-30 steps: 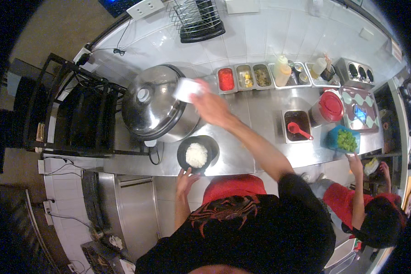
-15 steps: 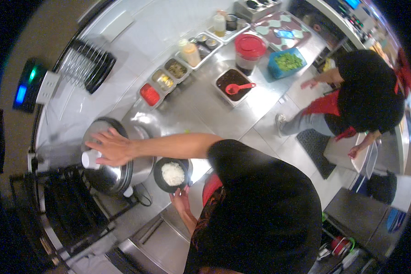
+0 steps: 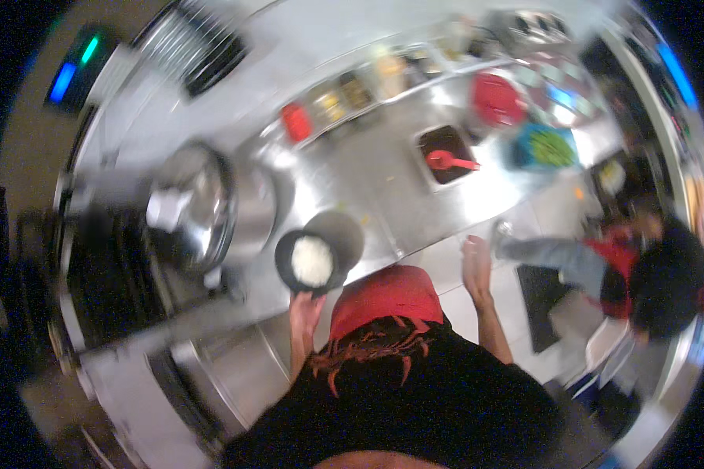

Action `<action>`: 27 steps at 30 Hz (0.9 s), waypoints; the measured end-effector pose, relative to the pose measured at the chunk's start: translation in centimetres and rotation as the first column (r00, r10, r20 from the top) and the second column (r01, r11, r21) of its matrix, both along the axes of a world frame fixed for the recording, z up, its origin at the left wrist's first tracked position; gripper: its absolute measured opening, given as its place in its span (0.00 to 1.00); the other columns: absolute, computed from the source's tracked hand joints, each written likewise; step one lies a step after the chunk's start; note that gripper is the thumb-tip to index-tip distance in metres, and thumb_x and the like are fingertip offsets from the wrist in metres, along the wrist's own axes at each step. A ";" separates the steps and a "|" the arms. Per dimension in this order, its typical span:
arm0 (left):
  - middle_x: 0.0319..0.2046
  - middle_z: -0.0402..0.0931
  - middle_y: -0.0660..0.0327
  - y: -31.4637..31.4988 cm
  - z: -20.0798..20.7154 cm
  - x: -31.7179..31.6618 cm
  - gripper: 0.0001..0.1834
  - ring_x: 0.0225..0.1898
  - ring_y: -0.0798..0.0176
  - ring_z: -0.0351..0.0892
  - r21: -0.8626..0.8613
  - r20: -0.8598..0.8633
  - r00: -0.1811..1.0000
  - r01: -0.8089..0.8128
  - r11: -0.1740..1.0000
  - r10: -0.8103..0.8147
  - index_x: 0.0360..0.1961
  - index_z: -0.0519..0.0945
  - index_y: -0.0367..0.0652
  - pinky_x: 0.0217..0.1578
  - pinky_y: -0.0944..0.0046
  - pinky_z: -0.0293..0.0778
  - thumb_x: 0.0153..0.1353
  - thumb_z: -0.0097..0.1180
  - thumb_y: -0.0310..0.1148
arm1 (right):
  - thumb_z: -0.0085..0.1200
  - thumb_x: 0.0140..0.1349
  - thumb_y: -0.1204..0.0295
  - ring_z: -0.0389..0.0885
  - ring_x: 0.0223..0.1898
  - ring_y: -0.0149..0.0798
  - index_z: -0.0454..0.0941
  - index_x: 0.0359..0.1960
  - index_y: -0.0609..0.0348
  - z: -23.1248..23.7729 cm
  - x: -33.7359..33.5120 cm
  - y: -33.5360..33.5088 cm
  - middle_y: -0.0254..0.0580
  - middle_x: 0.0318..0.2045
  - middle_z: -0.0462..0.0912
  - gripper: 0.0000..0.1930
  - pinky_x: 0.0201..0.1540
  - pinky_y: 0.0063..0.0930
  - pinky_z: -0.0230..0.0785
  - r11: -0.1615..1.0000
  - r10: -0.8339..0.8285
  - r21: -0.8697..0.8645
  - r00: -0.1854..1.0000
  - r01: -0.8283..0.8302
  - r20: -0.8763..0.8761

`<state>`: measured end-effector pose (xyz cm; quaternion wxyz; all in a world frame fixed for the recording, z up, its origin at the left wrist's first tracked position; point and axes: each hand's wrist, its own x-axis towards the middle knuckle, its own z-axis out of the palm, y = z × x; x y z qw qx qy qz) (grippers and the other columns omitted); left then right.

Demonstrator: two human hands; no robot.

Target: The person scoops rice into a bowl, then uses tongs to add fried chicken and noodles from a deep fryer. They add lettuce and a dark sauce to the bowl, completing the dish assembly.

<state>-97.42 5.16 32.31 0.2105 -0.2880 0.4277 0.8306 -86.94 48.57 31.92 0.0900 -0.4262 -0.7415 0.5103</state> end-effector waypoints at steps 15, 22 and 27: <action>0.46 0.77 0.54 -3.5 0.8 25.9 0.40 0.34 0.57 0.85 0.285 -0.113 0.663 -0.692 0.664 0.740 0.68 0.61 0.45 0.30 0.56 0.88 0.49 0.50 0.23 | 0.51 0.72 0.61 0.78 0.38 0.33 0.72 0.56 0.62 1.3 -10.4 -16.4 0.41 0.37 0.81 0.19 0.40 0.29 0.73 -0.019 0.999 0.026 -0.017 -0.999 0.050; 0.55 0.76 0.48 -5.3 -3.7 50.2 0.34 0.50 0.47 0.79 0.267 -0.071 0.196 -0.941 0.208 0.978 0.60 0.69 0.34 0.49 0.41 0.79 0.46 0.49 0.26 | 0.51 0.70 0.61 0.81 0.44 0.56 0.74 0.54 0.64 4.3 -3.1 -38.8 0.57 0.41 0.82 0.19 0.49 0.45 0.72 -0.621 0.772 0.286 -0.507 -0.730 0.382; 0.56 0.75 0.49 -7.2 -3.5 65.4 0.37 0.56 0.46 0.75 0.092 -0.067 -0.025 -0.996 -0.019 0.997 0.62 0.69 0.35 0.55 0.35 0.72 0.46 0.51 0.30 | 0.50 0.69 0.59 0.80 0.50 0.59 0.74 0.55 0.68 5.7 9.7 -55.7 0.62 0.47 0.81 0.23 0.54 0.45 0.71 -0.704 0.706 0.241 -0.696 -0.668 0.133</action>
